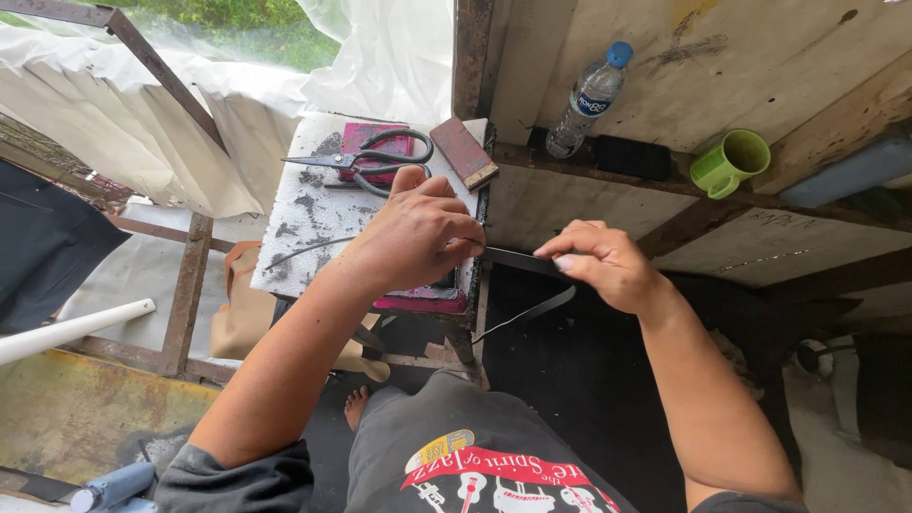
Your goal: Applying edge paint to leather straps using a roller applicator and hanging them on a drying rack with clothespins.
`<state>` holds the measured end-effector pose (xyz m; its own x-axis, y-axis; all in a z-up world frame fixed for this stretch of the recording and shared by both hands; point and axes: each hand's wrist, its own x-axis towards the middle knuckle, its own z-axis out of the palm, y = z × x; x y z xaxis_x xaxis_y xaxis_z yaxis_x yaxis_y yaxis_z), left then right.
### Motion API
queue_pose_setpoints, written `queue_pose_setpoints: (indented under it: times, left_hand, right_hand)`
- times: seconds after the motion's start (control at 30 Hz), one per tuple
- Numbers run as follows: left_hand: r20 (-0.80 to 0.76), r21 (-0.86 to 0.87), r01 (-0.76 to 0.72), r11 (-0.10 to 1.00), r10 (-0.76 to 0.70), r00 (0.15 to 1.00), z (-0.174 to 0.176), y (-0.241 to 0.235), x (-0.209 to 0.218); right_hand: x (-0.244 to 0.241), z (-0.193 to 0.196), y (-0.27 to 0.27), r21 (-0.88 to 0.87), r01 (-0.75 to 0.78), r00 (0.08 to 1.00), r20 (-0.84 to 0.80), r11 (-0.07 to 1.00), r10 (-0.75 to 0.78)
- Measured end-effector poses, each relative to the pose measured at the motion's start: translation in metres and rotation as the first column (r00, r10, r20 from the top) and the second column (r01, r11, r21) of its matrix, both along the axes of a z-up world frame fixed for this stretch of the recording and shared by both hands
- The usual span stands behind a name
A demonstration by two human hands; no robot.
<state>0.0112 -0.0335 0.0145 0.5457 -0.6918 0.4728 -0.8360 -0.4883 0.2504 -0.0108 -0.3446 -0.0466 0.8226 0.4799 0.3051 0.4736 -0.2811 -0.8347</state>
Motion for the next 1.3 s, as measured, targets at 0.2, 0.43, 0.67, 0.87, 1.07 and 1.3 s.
queue_pose_setpoints:
  times: [0.2, 0.43, 0.67, 0.87, 1.07, 1.3]
  left_hand:
    - [-0.053, -0.029, -0.028, 0.999, 0.027, 0.998, 0.017, 0.017, -0.009]
    - [-0.2, 0.074, -0.188, 0.979, 0.199, 0.959, 0.009, 0.09, -0.019]
    - [-0.313, 0.056, -0.344, 0.937, 0.344, 0.886, -0.014, 0.143, -0.031]
    - [-0.29, 0.079, -0.479, 0.874, 0.479, 0.828, -0.01, 0.162, -0.039]
    - [-0.19, 0.112, -0.509, 0.853, 0.521, 0.832, -0.013, 0.18, -0.044]
    - [-0.045, 0.127, -0.541, 0.831, 0.55, 0.834, -0.029, 0.185, -0.043]
  right_hand:
    - [-0.004, 0.042, 0.033, -0.098, -0.058, 0.991, 0.116, 0.994, 0.069]
    - [-0.006, 0.051, 0.046, -0.174, -0.049, 0.981, 0.178, 0.984, 0.08]
    - [-0.006, 0.047, 0.062, -0.264, 0.046, 0.946, 0.322, 0.963, 0.043]
    - [-0.002, 0.025, 0.073, -0.328, 0.171, 0.827, 0.561, 0.929, 0.046]
    - [-0.003, 0.013, 0.09, -0.308, 0.23, 0.746, 0.665, 0.923, 0.036]
    - [-0.003, 0.006, 0.097, -0.281, 0.265, 0.666, 0.745, 0.922, 0.035]
